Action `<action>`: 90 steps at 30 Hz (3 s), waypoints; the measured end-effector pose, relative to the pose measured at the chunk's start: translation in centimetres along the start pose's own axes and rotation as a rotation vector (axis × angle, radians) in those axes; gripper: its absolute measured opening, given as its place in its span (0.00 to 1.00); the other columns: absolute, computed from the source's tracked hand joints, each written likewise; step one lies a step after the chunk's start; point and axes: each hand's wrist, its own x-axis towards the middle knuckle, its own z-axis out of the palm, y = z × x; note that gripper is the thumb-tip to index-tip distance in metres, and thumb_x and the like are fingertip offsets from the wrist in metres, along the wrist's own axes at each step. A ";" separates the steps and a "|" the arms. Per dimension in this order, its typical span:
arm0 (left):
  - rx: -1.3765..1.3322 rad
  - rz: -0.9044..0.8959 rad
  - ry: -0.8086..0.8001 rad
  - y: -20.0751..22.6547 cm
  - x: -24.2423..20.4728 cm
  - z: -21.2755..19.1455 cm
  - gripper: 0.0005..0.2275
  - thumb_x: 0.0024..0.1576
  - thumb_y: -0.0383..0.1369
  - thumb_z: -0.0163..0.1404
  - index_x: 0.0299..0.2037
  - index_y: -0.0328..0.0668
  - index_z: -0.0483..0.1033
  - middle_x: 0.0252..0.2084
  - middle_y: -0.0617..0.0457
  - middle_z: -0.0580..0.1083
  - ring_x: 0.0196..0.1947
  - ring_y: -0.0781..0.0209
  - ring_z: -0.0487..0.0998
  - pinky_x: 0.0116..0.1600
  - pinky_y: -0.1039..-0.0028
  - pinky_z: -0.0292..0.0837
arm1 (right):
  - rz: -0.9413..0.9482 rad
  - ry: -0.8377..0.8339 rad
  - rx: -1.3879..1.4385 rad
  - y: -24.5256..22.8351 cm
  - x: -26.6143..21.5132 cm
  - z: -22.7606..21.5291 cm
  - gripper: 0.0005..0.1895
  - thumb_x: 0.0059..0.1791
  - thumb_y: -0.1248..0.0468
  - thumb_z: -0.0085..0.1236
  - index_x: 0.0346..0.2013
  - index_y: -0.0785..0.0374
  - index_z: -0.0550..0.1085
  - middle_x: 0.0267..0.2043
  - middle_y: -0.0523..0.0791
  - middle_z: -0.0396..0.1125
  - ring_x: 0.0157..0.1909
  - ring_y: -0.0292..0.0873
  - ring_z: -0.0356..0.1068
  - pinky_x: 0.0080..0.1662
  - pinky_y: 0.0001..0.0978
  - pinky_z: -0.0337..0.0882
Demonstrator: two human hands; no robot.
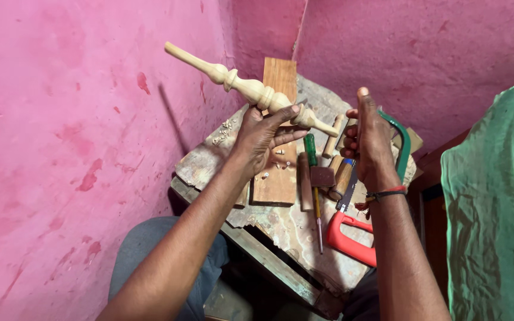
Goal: The person sits on the floor and sands a turned wooden spindle using a sanding block. They rotate the spindle to smooth different sections of the curved surface.
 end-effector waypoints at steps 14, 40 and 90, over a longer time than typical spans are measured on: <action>0.184 0.209 0.104 -4.1 -0.4 -1.6 0.19 0.51 0.27 0.63 0.49 0.31 0.69 0.43 0.46 0.76 0.40 0.60 0.82 0.41 0.72 0.85 | -0.336 -0.198 0.058 4.0 -2.0 1.8 0.06 0.58 0.66 0.54 0.43 0.66 0.74 0.34 0.40 0.68 0.30 0.31 0.65 0.32 0.24 0.68; 0.187 0.047 -0.001 -6.9 -1.5 -0.7 0.17 0.56 0.27 0.59 0.52 0.26 0.69 0.48 0.42 0.76 0.46 0.55 0.82 0.47 0.69 0.87 | -0.341 -0.082 -0.085 6.3 -5.4 0.1 0.19 0.54 0.61 0.58 0.57 0.67 0.76 0.42 0.46 0.76 0.34 0.33 0.74 0.32 0.25 0.75; 0.407 0.159 0.005 -8.7 -2.4 -0.1 0.19 0.55 0.29 0.62 0.53 0.29 0.71 0.47 0.46 0.77 0.46 0.61 0.81 0.45 0.76 0.82 | -0.392 0.054 -0.288 7.5 -5.4 -0.7 0.14 0.55 0.57 0.61 0.47 0.65 0.81 0.35 0.45 0.76 0.29 0.31 0.71 0.28 0.23 0.70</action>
